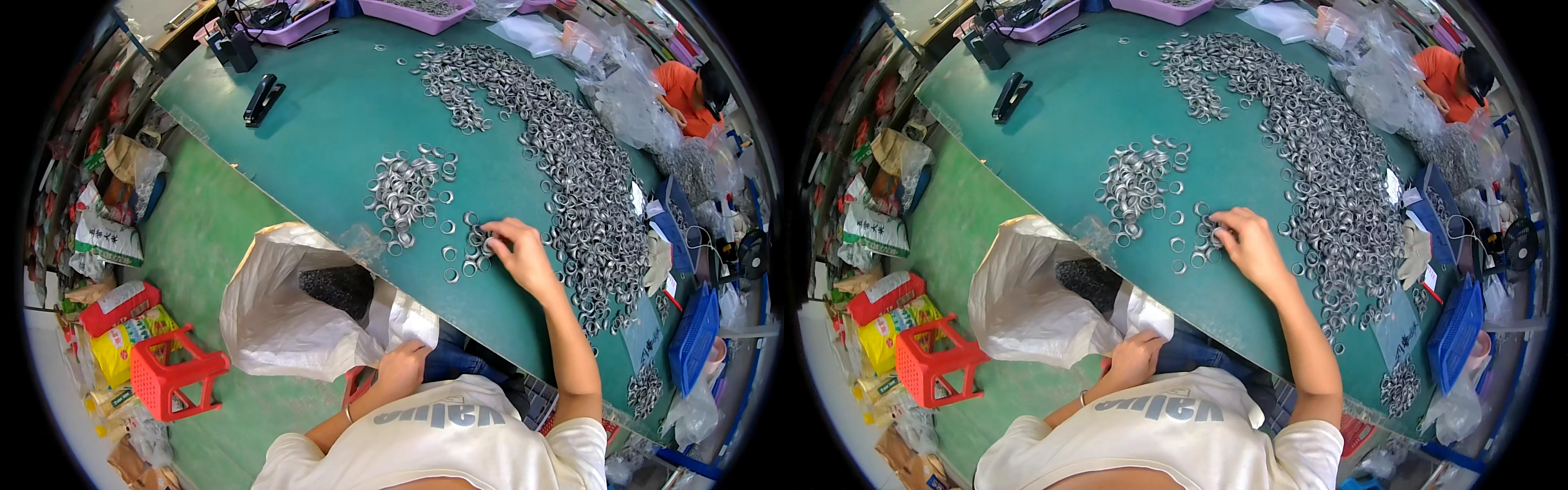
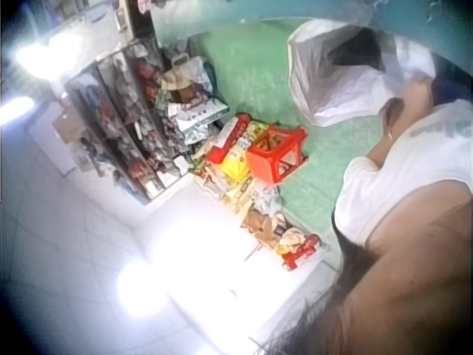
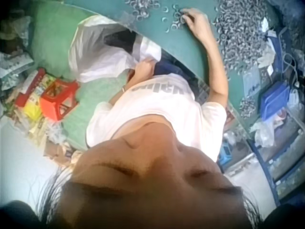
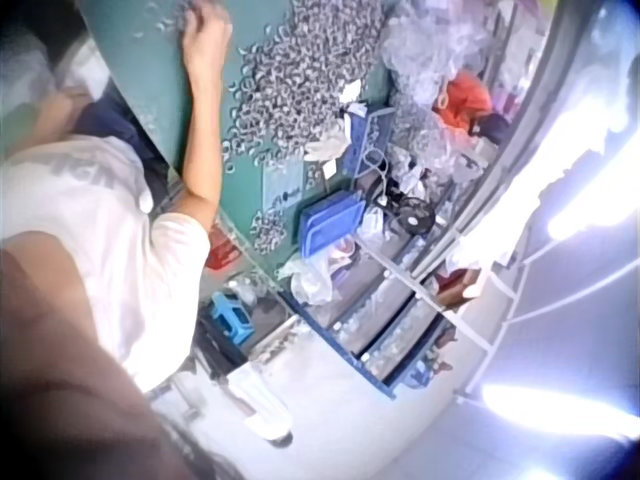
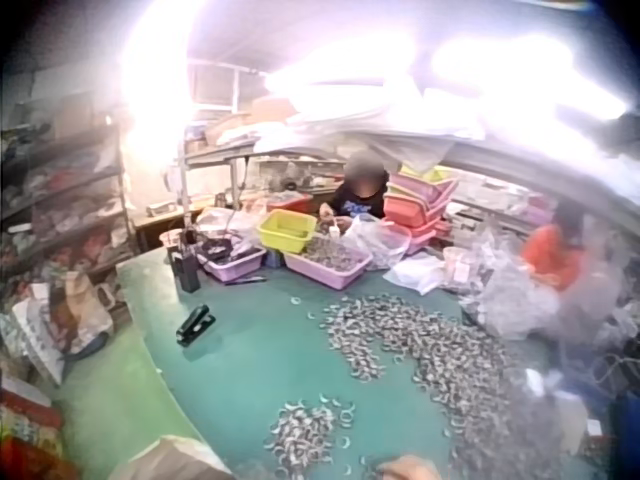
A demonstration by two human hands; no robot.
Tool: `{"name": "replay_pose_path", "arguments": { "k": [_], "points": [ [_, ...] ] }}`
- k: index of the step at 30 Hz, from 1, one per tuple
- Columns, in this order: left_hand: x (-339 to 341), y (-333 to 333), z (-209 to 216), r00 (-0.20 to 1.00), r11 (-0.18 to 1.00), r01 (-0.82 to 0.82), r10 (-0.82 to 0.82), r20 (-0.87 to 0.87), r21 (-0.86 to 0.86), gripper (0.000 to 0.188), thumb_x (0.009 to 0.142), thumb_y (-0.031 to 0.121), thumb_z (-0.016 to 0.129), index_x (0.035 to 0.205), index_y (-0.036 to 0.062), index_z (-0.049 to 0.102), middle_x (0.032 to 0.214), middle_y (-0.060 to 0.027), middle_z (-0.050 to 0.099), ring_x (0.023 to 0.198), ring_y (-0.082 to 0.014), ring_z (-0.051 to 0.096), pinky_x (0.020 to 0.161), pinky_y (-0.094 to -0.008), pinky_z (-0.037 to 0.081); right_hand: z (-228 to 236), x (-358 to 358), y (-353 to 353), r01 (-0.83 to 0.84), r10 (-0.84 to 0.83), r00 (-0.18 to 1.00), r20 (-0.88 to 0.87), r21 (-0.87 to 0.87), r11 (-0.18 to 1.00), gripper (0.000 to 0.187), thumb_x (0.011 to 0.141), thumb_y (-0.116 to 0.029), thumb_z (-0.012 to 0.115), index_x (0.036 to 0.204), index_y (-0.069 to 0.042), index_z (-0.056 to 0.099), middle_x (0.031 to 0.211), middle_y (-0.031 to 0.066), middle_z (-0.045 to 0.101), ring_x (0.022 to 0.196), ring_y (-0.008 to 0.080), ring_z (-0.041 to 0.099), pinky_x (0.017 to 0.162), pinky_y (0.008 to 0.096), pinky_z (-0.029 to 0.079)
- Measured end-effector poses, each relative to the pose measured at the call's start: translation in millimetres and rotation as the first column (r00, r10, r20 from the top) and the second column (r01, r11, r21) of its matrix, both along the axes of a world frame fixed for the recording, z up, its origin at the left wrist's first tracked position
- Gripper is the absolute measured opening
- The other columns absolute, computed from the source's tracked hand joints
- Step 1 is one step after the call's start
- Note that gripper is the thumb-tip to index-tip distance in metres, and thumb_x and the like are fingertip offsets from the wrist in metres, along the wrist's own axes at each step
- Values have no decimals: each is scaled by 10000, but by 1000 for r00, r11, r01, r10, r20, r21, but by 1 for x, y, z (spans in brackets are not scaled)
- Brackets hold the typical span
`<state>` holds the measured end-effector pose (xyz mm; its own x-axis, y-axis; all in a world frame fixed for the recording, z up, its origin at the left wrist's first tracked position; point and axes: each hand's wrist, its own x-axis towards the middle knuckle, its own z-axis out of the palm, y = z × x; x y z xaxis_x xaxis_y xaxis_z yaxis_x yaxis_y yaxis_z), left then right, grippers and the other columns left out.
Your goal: The person sorts small metal rings from a pile on the table and places them one by one into a large white bag.
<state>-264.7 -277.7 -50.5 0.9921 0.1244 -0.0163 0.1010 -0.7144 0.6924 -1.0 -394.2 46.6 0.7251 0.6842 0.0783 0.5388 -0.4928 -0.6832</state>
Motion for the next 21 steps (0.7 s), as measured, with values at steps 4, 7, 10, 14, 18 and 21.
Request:
{"name": "replay_pose_path", "arguments": {
  "k": [4, 7, 10, 14, 18, 21],
  "points": [
    [2, 0, 3, 1000, 1000, 21, -20, -11, 19, 224, 734, 43, 568, 923, 75, 683, 883, -70, 631, 819, -273, 640, 677, -381, 530, -8, 1, 0, -12, 27, 990, 142, -100, 995, 179, 768, -6, 675, 946, -7, 676, 865, 142, 621, 841, 321, 589, 744, 397, 480],
    [1, 0, 3, 1000, 1000, 19, -19, -17, 22, 222, 733, 45, 569, 921, 76, 682, 885, -71, 631, 822, -271, 641, 680, -378, 529, 3, -1, -1, 60, -61, 998, -10, -18, 998, 145, 780, 18, 658, 923, 1, 676, 851, 127, 630, 740, 257, 607, 676, 350, 490],
    [0, -1, 1, 1000, 1000, 17, -17, -8, 23, 219, 734, 49, 569, 919, 78, 682, 888, -72, 632, 824, -269, 641, 680, -376, 530, 4, -14, 3, 66, -24, 963, -269, 149, 987, 129, 804, 38, 630, 922, 7, 672, 842, 94, 641, 676, 165, 607, 620, 292, 490],
    [1, -1, 3, 1000, 999, 28, -27, -10, 36, 219, 734, 55, 569, 919, 82, 684, 893, -73, 635, 816, -268, 642, 672, -373, 532, 2, -58, 40, -103, 275, 765, -582, 310, 945, 108, 857, -8, 633, 964, 5, 631, 815, 40, 657, 691, 90, 611, 607, 243, 514],
    [4, -1, 6, 999, 999, 36, -35, -18, 41, 217, 740, 43, 582, 926, 79, 688, 910, -72, 646, 805, -277, 648, 669, -376, 536, -10, -91, 75, -301, 385, 787, -483, 243, 922, 185, 809, -17, 678, 986, 4, 626, 854, 96, 637, 761, 146, 629, 667, 301, 517],
    [3, 0, 5, 999, 1000, 20, -20, -25, 14, 202, 762, 19, 611, 938, 72, 694, 945, -76, 660, 800, -295, 654, 684, -386, 541, -3, -84, 67, -253, 330, 842, -426, 229, 940, 178, 801, -8, 671, 976, -9, 641, 891, 100, 632, 795, 159, 625, 700, 302, 510]
  ]
}}
